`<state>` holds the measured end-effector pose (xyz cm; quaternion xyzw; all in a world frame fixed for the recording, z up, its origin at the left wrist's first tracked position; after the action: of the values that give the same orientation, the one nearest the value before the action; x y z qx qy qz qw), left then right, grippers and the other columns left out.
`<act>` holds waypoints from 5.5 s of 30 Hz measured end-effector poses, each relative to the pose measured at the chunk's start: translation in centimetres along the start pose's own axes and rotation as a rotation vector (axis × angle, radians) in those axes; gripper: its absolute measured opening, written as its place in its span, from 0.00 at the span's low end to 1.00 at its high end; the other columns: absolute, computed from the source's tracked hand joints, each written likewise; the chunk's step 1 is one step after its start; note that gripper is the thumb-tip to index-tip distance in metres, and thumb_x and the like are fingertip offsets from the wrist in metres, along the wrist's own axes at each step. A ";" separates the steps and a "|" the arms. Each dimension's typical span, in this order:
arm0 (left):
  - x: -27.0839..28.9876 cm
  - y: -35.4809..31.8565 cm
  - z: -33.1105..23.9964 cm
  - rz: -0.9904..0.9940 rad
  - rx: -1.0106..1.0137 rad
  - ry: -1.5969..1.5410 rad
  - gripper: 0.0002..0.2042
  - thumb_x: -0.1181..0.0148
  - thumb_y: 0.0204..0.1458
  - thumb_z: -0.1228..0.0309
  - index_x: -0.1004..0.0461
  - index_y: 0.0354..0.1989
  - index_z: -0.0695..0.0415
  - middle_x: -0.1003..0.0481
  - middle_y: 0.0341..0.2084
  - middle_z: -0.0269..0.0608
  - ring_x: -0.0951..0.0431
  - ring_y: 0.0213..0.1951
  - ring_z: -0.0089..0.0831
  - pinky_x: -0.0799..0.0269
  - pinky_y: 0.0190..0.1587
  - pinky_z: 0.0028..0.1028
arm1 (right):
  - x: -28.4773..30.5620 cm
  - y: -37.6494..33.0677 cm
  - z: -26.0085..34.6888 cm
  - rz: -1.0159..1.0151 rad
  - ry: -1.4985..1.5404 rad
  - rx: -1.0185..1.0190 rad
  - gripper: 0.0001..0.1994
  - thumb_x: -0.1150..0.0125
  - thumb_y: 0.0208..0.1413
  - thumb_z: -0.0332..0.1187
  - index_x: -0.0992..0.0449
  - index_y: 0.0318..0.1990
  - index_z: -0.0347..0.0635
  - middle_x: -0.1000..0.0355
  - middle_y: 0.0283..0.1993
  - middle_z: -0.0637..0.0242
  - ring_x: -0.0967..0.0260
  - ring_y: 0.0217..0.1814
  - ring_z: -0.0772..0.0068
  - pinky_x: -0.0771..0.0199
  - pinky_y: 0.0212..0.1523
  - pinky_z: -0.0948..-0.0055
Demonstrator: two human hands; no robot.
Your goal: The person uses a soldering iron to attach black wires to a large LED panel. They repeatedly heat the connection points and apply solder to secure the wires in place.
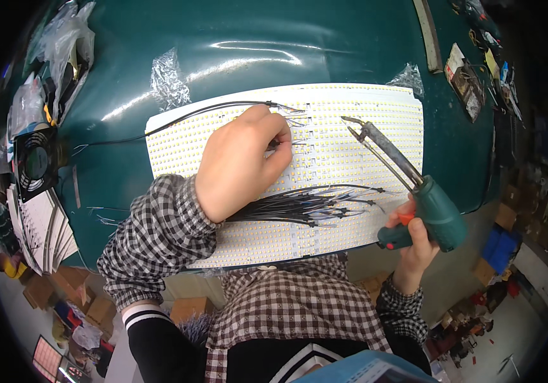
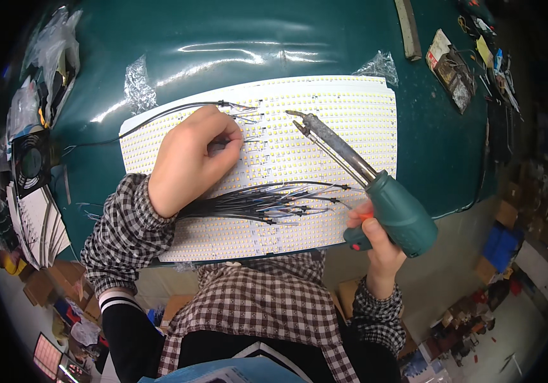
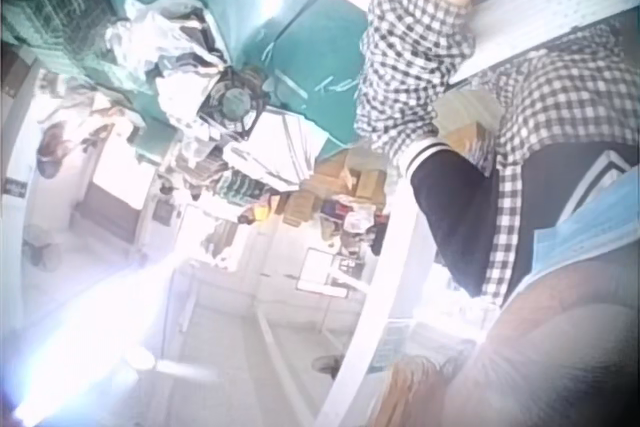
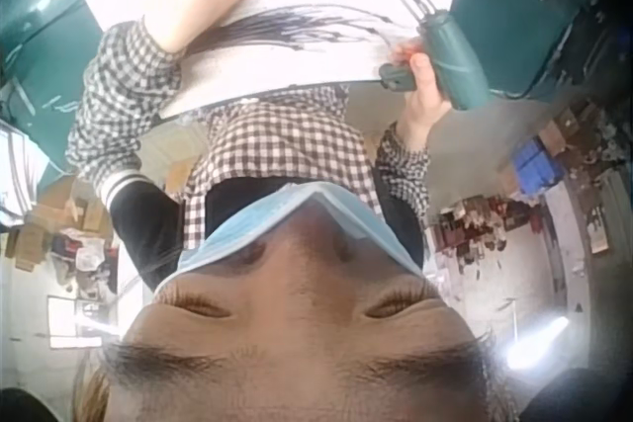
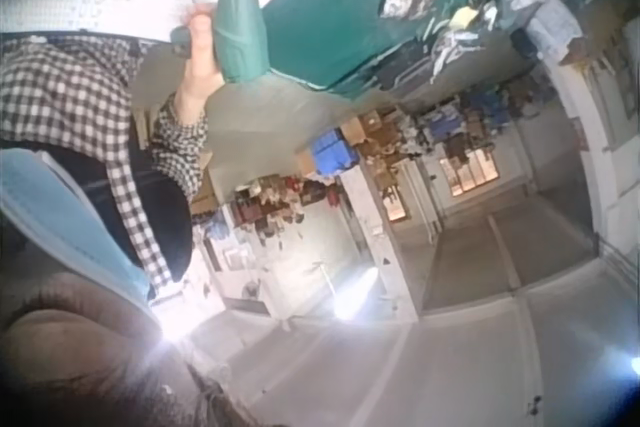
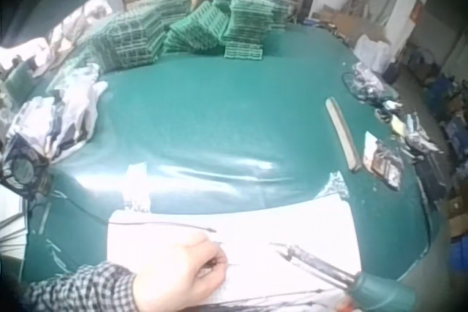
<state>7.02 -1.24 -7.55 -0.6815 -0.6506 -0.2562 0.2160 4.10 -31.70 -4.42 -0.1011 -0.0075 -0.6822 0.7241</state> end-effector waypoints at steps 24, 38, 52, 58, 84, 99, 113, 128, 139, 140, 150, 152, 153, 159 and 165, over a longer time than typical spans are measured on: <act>0.0 1.3 1.0 0.092 -0.045 -0.126 0.04 0.38 0.43 0.80 0.26 0.28 0.62 0.27 0.26 0.45 0.24 0.28 0.38 0.28 0.31 0.30 | 0.0 -1.5 -0.8 0.136 -0.168 -0.065 0.15 0.27 0.48 0.24 0.22 0.44 0.32 0.23 0.37 0.62 0.23 0.38 0.71 0.21 0.41 0.70; 0.1 1.2 1.0 0.097 -0.043 -0.119 0.04 0.38 0.43 0.80 0.26 0.28 0.62 0.27 0.27 0.45 0.24 0.27 0.38 0.28 0.30 0.30 | -1.0 -0.9 0.0 0.162 -0.236 -0.071 0.18 0.25 0.43 0.21 0.22 0.44 0.33 0.23 0.35 0.64 0.24 0.36 0.75 0.24 0.40 0.75; 0.1 1.2 1.0 0.081 -0.050 -0.110 0.04 0.38 0.44 0.80 0.26 0.29 0.63 0.26 0.27 0.45 0.24 0.28 0.38 0.28 0.30 0.30 | -0.7 -0.9 -0.2 0.152 -0.300 -0.063 0.16 0.24 0.44 0.24 0.20 0.41 0.34 0.23 0.35 0.64 0.24 0.37 0.75 0.25 0.40 0.74; 0.1 1.2 1.0 0.086 -0.051 -0.107 0.04 0.38 0.44 0.79 0.26 0.29 0.63 0.26 0.27 0.46 0.24 0.28 0.38 0.28 0.30 0.30 | -0.2 -1.5 -0.4 0.152 -0.228 -0.095 0.10 0.27 0.48 0.25 0.19 0.39 0.34 0.22 0.36 0.63 0.24 0.39 0.70 0.24 0.43 0.70; -1.4 0.2 -0.1 -0.061 -0.054 0.046 0.05 0.36 0.50 0.78 0.27 0.32 0.60 0.27 0.29 0.43 0.23 0.27 0.40 0.28 0.29 0.33 | -1.1 -1.5 0.2 0.113 0.012 -0.117 0.14 0.35 0.55 0.24 0.24 0.48 0.28 0.21 0.41 0.54 0.21 0.41 0.66 0.19 0.45 0.67; -1.8 0.4 -0.4 -0.089 -0.034 0.040 0.05 0.37 0.47 0.78 0.27 0.30 0.60 0.27 0.27 0.42 0.25 0.24 0.38 0.29 0.27 0.32 | -0.7 -1.4 -0.7 0.194 -0.211 -0.052 0.18 0.26 0.47 0.23 0.24 0.46 0.33 0.23 0.37 0.64 0.24 0.39 0.75 0.24 0.42 0.74; -1.8 0.5 -0.5 -0.083 -0.012 0.043 0.05 0.37 0.47 0.79 0.27 0.29 0.60 0.28 0.26 0.42 0.25 0.24 0.36 0.29 0.27 0.31 | -1.1 -1.3 -0.5 0.142 -0.199 -0.098 0.19 0.25 0.45 0.22 0.24 0.45 0.32 0.22 0.34 0.65 0.24 0.36 0.77 0.24 0.41 0.76; -1.9 0.5 -0.5 -0.072 0.006 0.027 0.05 0.36 0.46 0.75 0.27 0.28 0.59 0.27 0.28 0.45 0.23 0.28 0.47 0.27 0.30 0.40 | -1.2 -1.8 -0.3 0.070 -0.217 -0.126 0.19 0.36 0.55 0.41 0.23 0.39 0.27 0.23 0.31 0.56 0.26 0.32 0.67 0.26 0.38 0.68; -1.5 0.4 -0.3 -0.046 0.002 -0.007 0.04 0.36 0.49 0.77 0.26 0.31 0.60 0.27 0.28 0.42 0.24 0.27 0.39 0.28 0.29 0.33 | -1.3 -1.4 0.0 0.029 -0.149 -0.091 0.20 0.36 0.56 0.40 0.25 0.45 0.27 0.24 0.32 0.56 0.26 0.29 0.65 0.24 0.34 0.67; -1.2 0.4 -0.2 -0.030 0.003 -0.013 0.04 0.36 0.49 0.77 0.25 0.32 0.61 0.27 0.27 0.42 0.24 0.26 0.35 0.29 0.29 0.30 | -1.2 -1.5 0.0 0.021 -0.129 -0.089 0.21 0.36 0.56 0.40 0.25 0.45 0.27 0.24 0.33 0.56 0.26 0.29 0.66 0.24 0.33 0.67; -0.8 0.6 0.3 0.006 -0.010 -0.115 0.03 0.36 0.50 0.78 0.24 0.32 0.62 0.27 0.28 0.40 0.25 0.26 0.30 0.29 0.28 0.25 | -0.4 -1.1 0.4 0.010 0.014 -0.117 0.15 0.32 0.55 0.32 0.22 0.45 0.29 0.21 0.37 0.56 0.22 0.36 0.65 0.19 0.39 0.67; -1.2 0.7 0.3 -0.019 -0.008 -0.162 0.03 0.36 0.50 0.78 0.25 0.31 0.62 0.27 0.28 0.40 0.25 0.26 0.29 0.30 0.27 0.25 | -0.4 -1.0 0.4 0.019 0.007 -0.107 0.17 0.32 0.55 0.33 0.22 0.47 0.29 0.20 0.39 0.55 0.21 0.36 0.65 0.19 0.38 0.68; -1.3 0.8 0.3 -0.025 -0.009 -0.151 0.03 0.37 0.49 0.78 0.25 0.31 0.61 0.27 0.27 0.40 0.25 0.26 0.29 0.30 0.27 0.25 | -0.5 -1.0 0.4 0.015 0.006 -0.107 0.18 0.32 0.55 0.33 0.23 0.49 0.28 0.20 0.40 0.54 0.21 0.36 0.65 0.19 0.38 0.68; -1.8 0.8 0.3 -0.060 -0.031 -0.067 0.03 0.38 0.47 0.78 0.26 0.29 0.61 0.27 0.27 0.41 0.25 0.27 0.34 0.30 0.26 0.28 | -1.0 -1.1 0.5 0.025 0.041 -0.129 0.19 0.33 0.54 0.29 0.24 0.52 0.28 0.20 0.41 0.52 0.21 0.38 0.64 0.19 0.38 0.68; -1.7 0.9 0.0 -0.046 -0.009 -0.031 0.03 0.38 0.47 0.78 0.26 0.28 0.61 0.27 0.27 0.41 0.24 0.28 0.35 0.30 0.26 0.30 | -0.5 -1.6 0.1 0.143 -0.026 -0.130 0.17 0.35 0.55 0.25 0.24 0.52 0.29 0.20 0.40 0.54 0.22 0.39 0.66 0.20 0.41 0.68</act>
<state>7.85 -2.57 -8.57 -0.6714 -0.6680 -0.2535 0.1968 2.52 -31.31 -4.22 -0.1567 0.0346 -0.6264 0.7628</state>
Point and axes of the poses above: each hand's wrist, its own y-axis towards the middle knuckle, its own x-axis out of the back of the hand, z = x × y, the point moved 1 cm from there along y, towards the middle knuckle
